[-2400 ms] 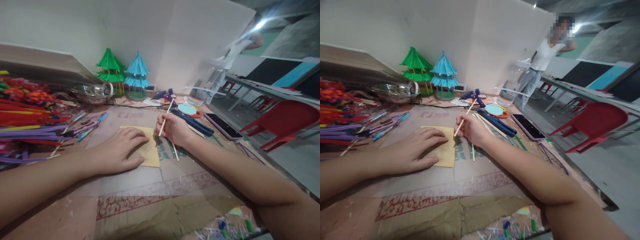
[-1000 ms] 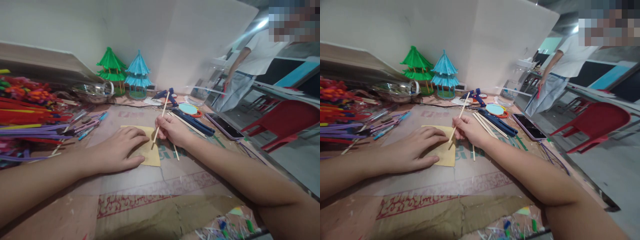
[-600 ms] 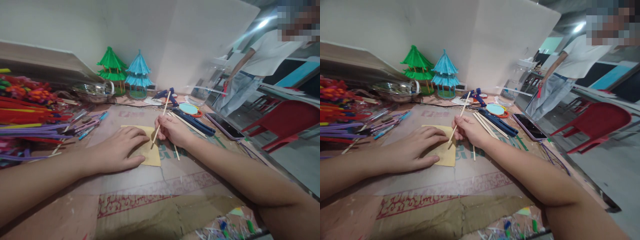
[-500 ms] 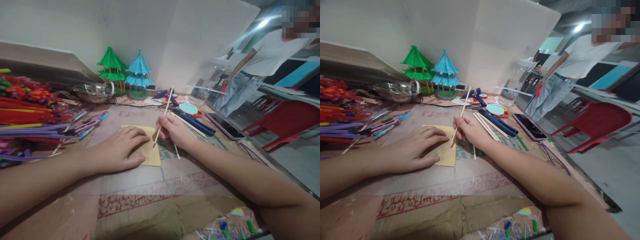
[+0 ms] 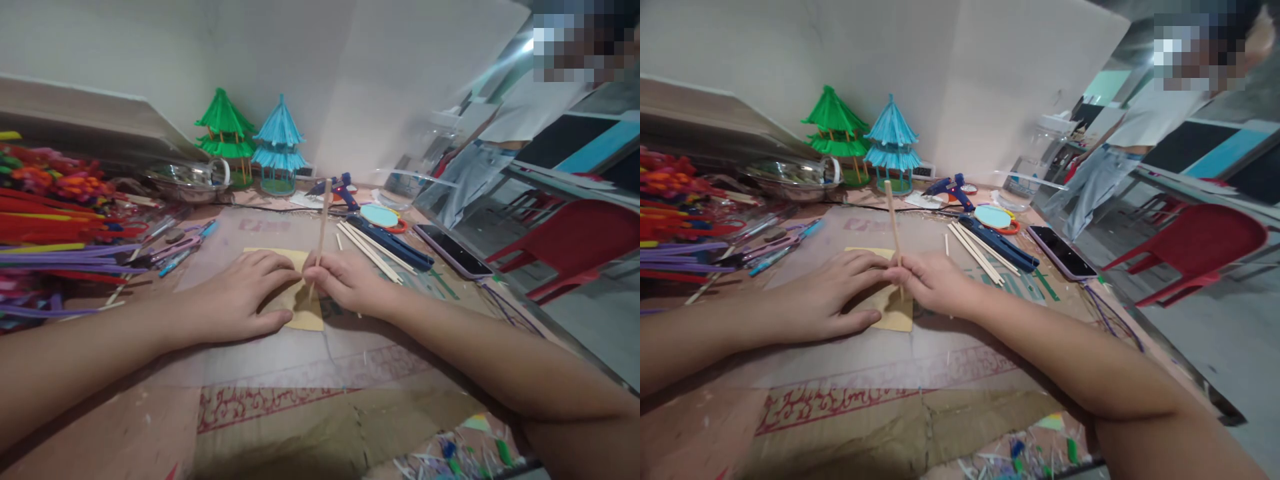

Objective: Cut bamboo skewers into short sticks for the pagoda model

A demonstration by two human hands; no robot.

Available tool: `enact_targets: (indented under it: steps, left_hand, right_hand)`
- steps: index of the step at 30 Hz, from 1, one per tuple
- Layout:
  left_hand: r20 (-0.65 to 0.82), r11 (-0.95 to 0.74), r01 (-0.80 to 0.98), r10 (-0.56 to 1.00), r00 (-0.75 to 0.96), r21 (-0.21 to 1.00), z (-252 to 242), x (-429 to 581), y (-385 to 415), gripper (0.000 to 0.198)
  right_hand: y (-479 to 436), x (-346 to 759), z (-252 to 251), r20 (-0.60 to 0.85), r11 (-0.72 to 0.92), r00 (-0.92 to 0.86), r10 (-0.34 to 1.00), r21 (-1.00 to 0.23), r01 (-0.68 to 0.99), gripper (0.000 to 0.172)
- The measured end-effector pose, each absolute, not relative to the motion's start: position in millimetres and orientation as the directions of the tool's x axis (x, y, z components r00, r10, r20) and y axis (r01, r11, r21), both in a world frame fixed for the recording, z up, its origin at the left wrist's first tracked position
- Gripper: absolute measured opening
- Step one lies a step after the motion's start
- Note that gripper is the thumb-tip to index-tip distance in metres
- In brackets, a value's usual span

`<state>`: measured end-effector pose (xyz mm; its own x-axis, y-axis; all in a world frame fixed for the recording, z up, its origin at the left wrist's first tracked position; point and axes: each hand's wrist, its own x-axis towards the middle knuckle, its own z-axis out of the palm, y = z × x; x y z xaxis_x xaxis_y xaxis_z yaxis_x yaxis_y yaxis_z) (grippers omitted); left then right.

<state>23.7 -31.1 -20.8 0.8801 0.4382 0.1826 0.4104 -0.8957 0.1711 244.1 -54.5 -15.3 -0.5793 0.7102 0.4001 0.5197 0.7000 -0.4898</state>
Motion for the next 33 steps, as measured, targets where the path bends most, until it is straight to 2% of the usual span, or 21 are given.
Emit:
enact_targets:
  steps: [3,8,10,14,18,20,25,30,33]
  left_hand:
    - [0.157,-0.879,0.446,0.470,0.869,0.166,-21,24,-31,0.050]
    - [0.174,-0.891,0.417,0.445,0.878,0.178,-21,23,-31,0.047]
    - [0.174,-0.893,0.416,0.443,0.880,0.172,-21,23,-30,0.046]
    - [0.161,-0.879,0.450,0.473,0.866,0.159,-21,23,-31,0.049]
    - [0.168,-0.882,0.439,0.466,0.869,0.175,-21,23,-30,0.047]
    - [0.177,-0.888,0.424,0.453,0.874,0.181,-21,23,-30,0.045]
    - [0.153,-0.874,0.456,0.480,0.864,0.169,-20,24,-30,0.051]
    - [0.163,-0.884,0.434,0.460,0.873,0.172,-21,23,-30,0.048]
    - [0.160,-0.890,0.425,0.449,0.879,0.167,-20,24,-31,0.047]
  right_hand:
    - [-47,250,-17,0.454,0.679,-0.511,0.730,-0.396,0.618,0.025]
    - [-59,247,-14,0.393,0.697,-0.589,0.706,-0.535,0.477,0.033]
    - [-58,246,-15,0.397,0.719,-0.610,0.685,-0.499,0.483,0.030]
    - [-50,250,-16,0.469,0.710,-0.537,0.701,-0.390,0.586,0.026]
    - [-55,249,-14,0.400,0.683,-0.557,0.727,-0.503,0.530,0.034]
    - [-56,249,-13,0.378,0.699,-0.599,0.705,-0.515,0.497,0.034]
    - [-47,251,-17,0.466,0.728,-0.564,0.682,-0.353,0.589,0.027]
    - [-59,247,-14,0.407,0.712,-0.590,0.697,-0.491,0.502,0.035]
    - [-57,245,-14,0.401,0.742,-0.633,0.663,-0.463,0.484,0.031]
